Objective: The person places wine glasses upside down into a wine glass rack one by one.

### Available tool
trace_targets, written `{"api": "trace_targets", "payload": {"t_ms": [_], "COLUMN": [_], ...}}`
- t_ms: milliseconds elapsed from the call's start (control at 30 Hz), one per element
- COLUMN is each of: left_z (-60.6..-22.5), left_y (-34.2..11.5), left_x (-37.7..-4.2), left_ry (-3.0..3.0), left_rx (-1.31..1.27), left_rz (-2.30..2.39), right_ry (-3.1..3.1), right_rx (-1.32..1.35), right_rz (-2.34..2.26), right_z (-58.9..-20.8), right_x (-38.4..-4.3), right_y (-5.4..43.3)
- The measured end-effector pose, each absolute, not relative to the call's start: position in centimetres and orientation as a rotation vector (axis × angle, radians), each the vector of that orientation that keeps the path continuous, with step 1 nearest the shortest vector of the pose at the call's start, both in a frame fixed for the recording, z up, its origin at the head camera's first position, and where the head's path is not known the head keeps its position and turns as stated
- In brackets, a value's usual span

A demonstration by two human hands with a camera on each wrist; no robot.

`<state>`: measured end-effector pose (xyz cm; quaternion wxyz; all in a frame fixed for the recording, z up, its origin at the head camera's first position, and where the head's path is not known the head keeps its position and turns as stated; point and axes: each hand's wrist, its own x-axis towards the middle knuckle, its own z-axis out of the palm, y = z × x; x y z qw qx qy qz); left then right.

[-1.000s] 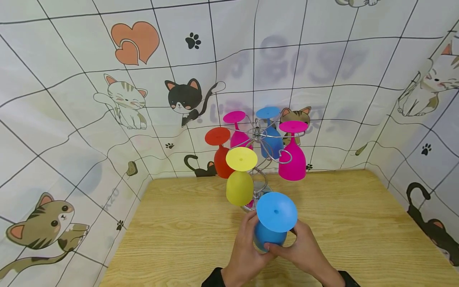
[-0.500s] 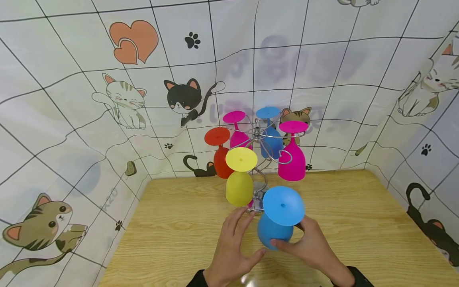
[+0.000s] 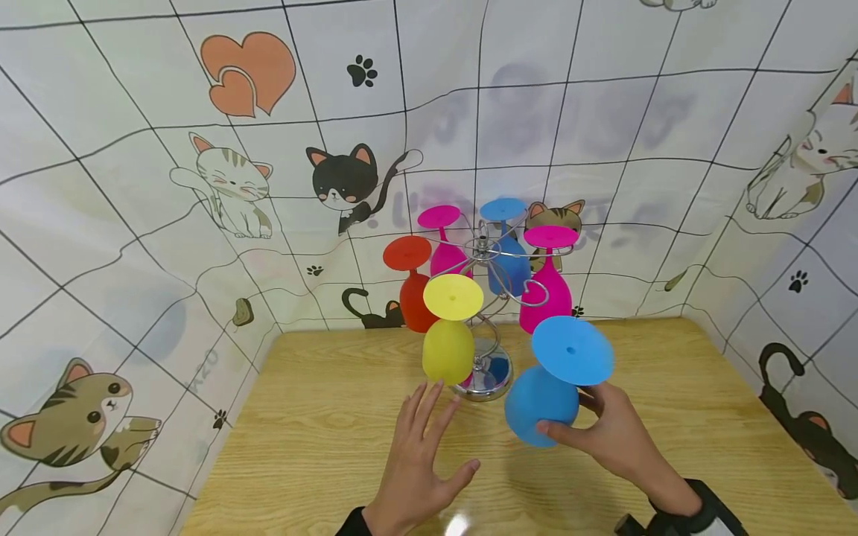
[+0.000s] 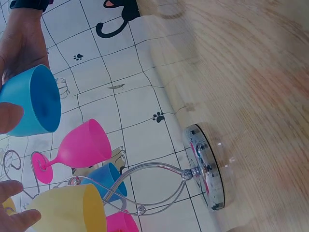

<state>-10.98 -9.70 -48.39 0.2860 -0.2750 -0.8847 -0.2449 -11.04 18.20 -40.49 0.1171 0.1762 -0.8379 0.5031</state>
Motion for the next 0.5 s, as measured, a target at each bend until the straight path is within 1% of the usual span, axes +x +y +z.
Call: {"api": "trace_targets", "payload": {"t_ms": [267, 500], "left_z": [-48.7, -49.0], "left_y": [-9.9, -9.9], "left_x": [-10.9, -10.8], "left_ry": [-2.335, -2.324], "left_rx": [-0.718, -0.71], "left_rz": [-0.674, -0.681], "right_ry": [-2.491, -2.548], "right_rx": [0.519, 0.434], "right_rz": [1.448, 1.437], "right_z": [-39.0, -38.0], "right_x": [-12.3, -13.9], "right_y": [19.9, 21.4]}}
